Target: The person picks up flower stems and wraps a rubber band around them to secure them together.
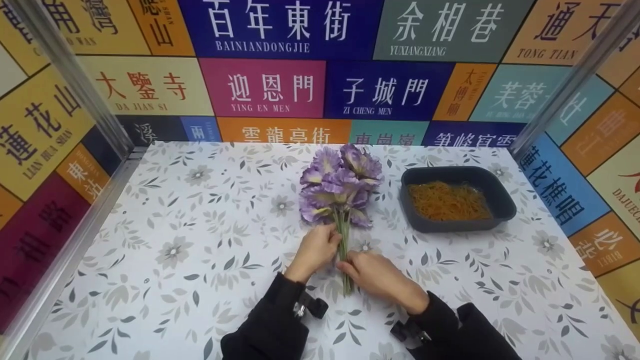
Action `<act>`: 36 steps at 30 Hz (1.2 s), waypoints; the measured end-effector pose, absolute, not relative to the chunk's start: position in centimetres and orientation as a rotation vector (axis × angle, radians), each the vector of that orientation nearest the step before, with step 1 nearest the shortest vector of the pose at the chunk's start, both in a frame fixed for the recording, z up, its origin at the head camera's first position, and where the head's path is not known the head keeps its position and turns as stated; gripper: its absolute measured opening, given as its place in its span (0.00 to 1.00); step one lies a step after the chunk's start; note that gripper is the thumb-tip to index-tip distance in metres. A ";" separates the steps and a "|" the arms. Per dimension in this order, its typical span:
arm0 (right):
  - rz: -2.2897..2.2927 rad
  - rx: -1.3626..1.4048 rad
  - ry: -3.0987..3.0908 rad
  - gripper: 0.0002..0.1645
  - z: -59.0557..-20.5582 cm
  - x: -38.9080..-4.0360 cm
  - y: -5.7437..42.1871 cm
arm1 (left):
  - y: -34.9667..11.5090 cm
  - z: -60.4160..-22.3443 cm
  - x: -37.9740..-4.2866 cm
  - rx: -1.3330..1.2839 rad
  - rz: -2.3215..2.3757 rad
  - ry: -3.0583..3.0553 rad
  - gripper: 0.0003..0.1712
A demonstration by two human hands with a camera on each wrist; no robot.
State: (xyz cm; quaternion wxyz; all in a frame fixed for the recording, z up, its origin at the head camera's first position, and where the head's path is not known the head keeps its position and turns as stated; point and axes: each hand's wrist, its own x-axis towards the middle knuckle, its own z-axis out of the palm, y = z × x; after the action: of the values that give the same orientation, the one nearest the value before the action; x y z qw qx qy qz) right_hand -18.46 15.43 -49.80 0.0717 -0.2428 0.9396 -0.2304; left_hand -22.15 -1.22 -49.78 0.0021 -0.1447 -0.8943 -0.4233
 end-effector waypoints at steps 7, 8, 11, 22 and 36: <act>-0.616 -0.759 2.828 0.18 -49.9 -18.4 15.5 | -1.3 -50.1 -22.3 -0.473 -1.327 -2.823 0.06; -0.606 -0.764 2.830 0.18 -49.8 -18.3 15.5 | -1.3 -50.1 -22.3 -0.472 -1.326 -2.825 0.06; -0.582 -0.767 2.837 0.19 -49.7 -18.2 15.4 | -1.3 -50.1 -22.3 -0.471 -1.328 -2.833 0.06; -0.557 -0.778 2.853 0.20 -49.9 -18.1 15.5 | -1.4 -50.3 -22.1 -0.446 -1.388 -2.866 0.18; -0.572 -0.724 2.779 0.18 -49.9 -18.1 15.7 | -1.4 -50.7 -22.3 -0.441 -1.375 -2.871 0.18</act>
State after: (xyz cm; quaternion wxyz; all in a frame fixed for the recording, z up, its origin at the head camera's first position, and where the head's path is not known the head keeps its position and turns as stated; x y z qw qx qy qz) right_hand -18.11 15.69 -49.90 0.1066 -0.2457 0.9436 -0.1944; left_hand -22.32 -1.37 -50.68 -0.0360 -0.1372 -0.8928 -0.4276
